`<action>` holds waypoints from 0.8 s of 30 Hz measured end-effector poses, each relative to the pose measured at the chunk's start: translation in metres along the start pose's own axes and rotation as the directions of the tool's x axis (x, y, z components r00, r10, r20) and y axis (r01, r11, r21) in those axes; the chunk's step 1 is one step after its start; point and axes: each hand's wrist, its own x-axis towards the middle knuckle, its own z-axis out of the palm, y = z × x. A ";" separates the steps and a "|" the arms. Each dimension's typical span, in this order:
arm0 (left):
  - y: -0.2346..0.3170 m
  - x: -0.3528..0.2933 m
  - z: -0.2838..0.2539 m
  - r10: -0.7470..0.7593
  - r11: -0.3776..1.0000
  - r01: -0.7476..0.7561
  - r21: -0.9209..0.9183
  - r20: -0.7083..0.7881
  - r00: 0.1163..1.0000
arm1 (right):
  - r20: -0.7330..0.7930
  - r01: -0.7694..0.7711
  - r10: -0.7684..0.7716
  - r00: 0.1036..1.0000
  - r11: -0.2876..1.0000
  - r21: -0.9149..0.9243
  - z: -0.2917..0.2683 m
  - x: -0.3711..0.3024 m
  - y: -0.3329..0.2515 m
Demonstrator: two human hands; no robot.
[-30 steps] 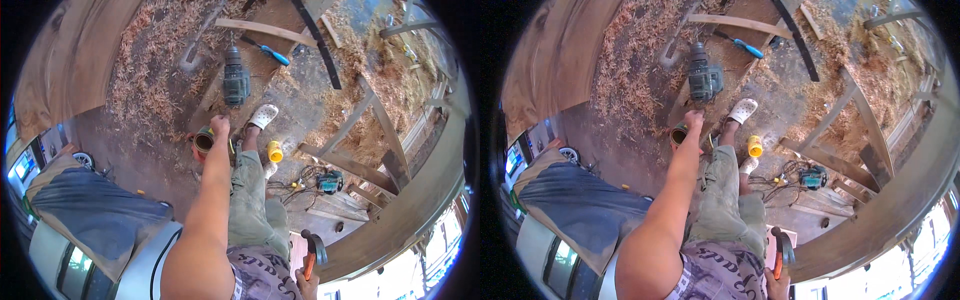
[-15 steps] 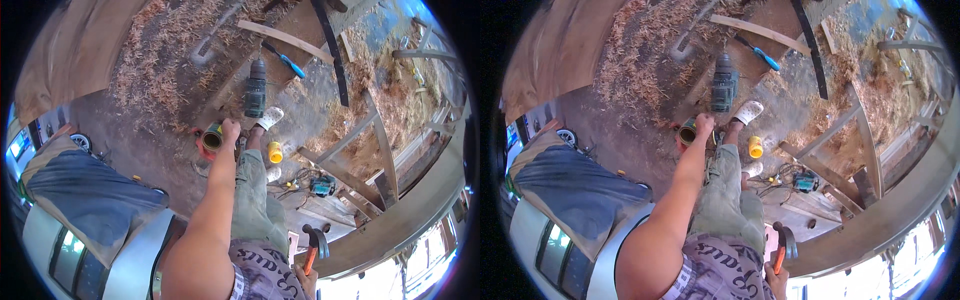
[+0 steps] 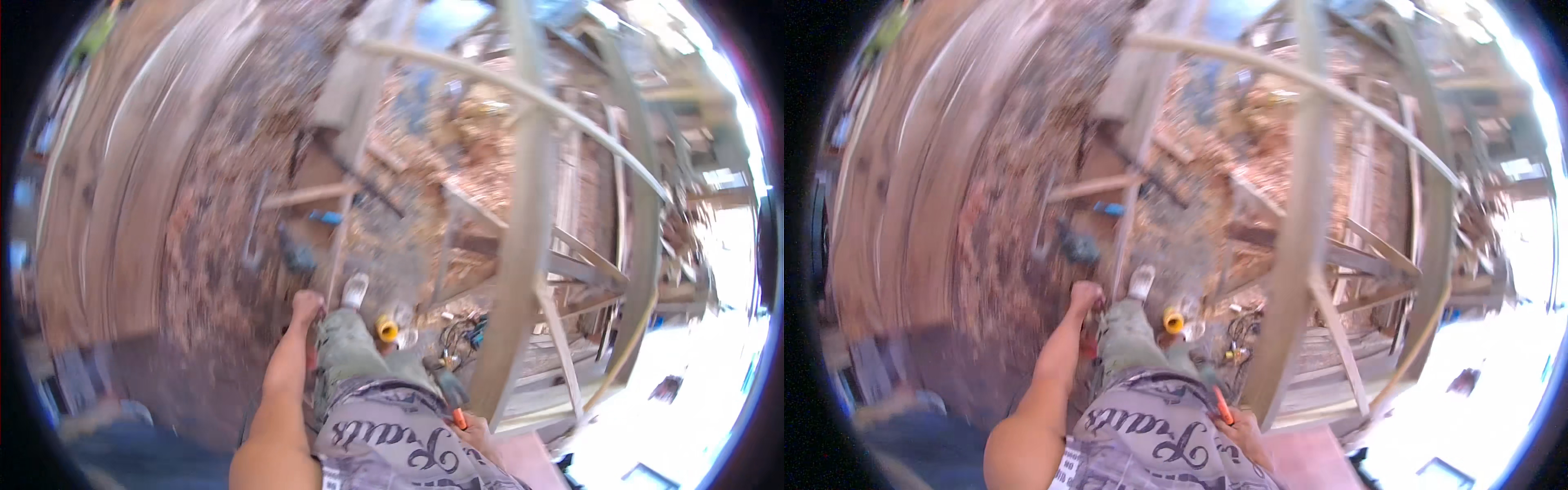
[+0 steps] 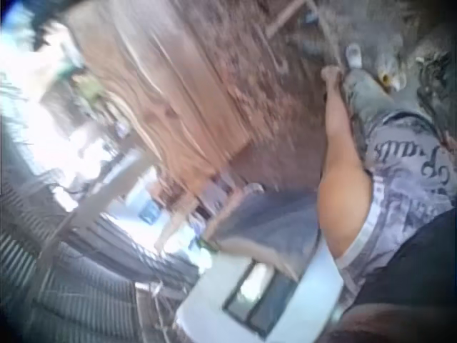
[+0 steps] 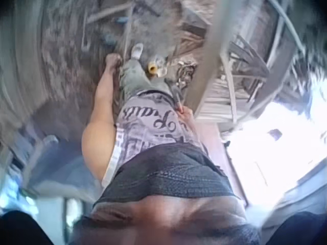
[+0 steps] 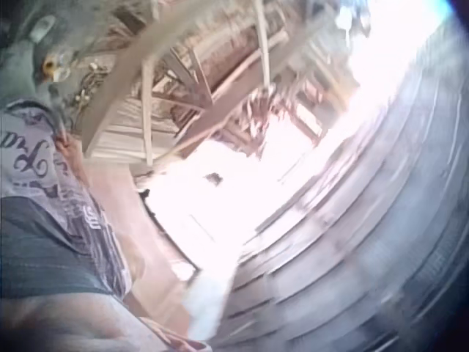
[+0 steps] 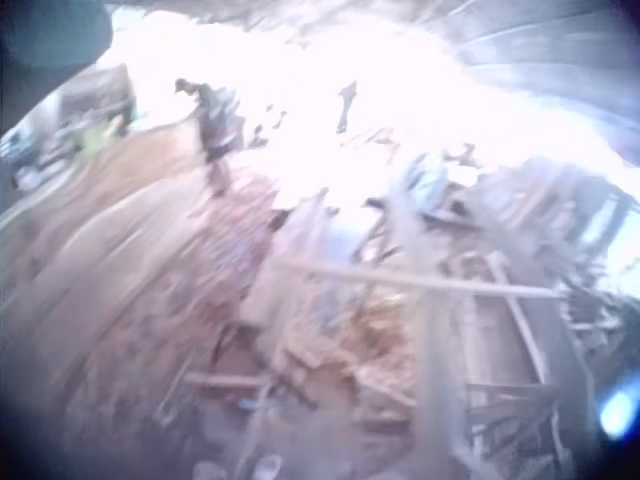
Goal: The person hammers nails into a wooden frame at several joints and then uses a tape measure to check the dimensions of the structure.
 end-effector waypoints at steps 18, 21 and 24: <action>0.690 0.157 0.111 0.745 0.614 -0.762 -0.208 -0.168 0.646 | -0.428 0.160 0.175 0.887 0.752 0.640 -0.035 -0.061 0.038; 0.734 0.191 0.088 0.941 0.064 -0.711 0.700 0.194 0.276 | -0.451 0.172 0.246 0.858 0.690 0.703 -0.020 -0.045 0.021; 0.729 0.223 0.051 0.640 -0.091 -0.509 0.856 0.442 0.628 | -0.383 0.163 0.328 0.864 0.537 0.828 -0.016 -0.034 -0.019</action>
